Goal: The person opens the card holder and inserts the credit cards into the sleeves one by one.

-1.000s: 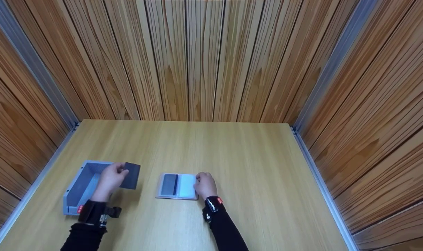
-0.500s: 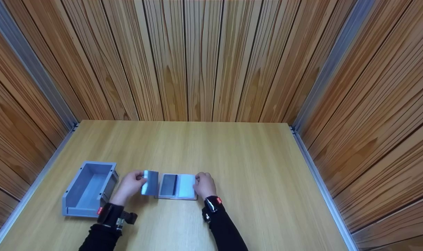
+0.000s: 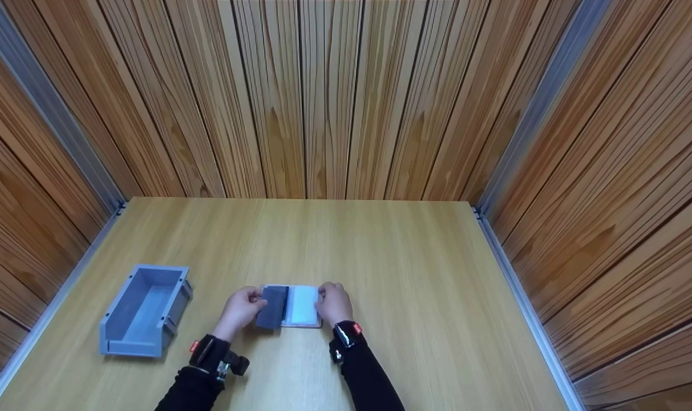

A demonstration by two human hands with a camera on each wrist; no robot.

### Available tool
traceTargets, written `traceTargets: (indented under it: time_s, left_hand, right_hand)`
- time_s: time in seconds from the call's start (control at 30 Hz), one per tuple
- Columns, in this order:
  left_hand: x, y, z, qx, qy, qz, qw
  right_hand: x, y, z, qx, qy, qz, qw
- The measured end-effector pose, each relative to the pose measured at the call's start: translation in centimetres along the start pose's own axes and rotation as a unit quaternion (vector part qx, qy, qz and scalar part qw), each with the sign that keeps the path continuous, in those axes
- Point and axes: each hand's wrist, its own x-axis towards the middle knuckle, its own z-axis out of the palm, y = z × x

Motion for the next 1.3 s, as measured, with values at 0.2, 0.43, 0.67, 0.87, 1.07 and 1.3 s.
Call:
traceTargets:
  time_s: [0.2, 0.43, 0.67, 0.87, 1.07, 1.3]
  left_hand:
    - [0.6, 0.1, 1.3, 0.015, 0.005, -0.015, 0.9998]
    - [1.4, 0.1, 2.2, 0.04, 0.027, -0.006, 0.9988]
    - [1.7, 0.1, 2.6, 0.051, 0.047, 0.016, 0.9975]
    - [2.0, 0.2, 2.8, 0.068, 0.056, 0.031, 0.9956]
    - [2.1, 0.3, 3.1, 0.079, 0.065, 0.048, 0.9936]
    - [2.2, 0.2, 3.6, 0.073, 0.057, 0.044, 0.9948]
  right_hand:
    - [0.1, 0.1, 0.0, 0.001, -0.003, 0.006, 1.0]
    - [0.2, -0.2, 0.0, 0.011, -0.015, 0.033, 0.999]
    - [0.2, -0.4, 0.0, 0.005, -0.019, 0.047, 0.999]
    - [0.2, -0.3, 0.0, 0.006, -0.019, 0.04, 0.999]
    - [0.0, -0.3, -0.2, 0.007, -0.004, 0.02, 1.0]
    - [0.0, -0.3, -0.1, 0.015, -0.016, 0.041, 0.999]
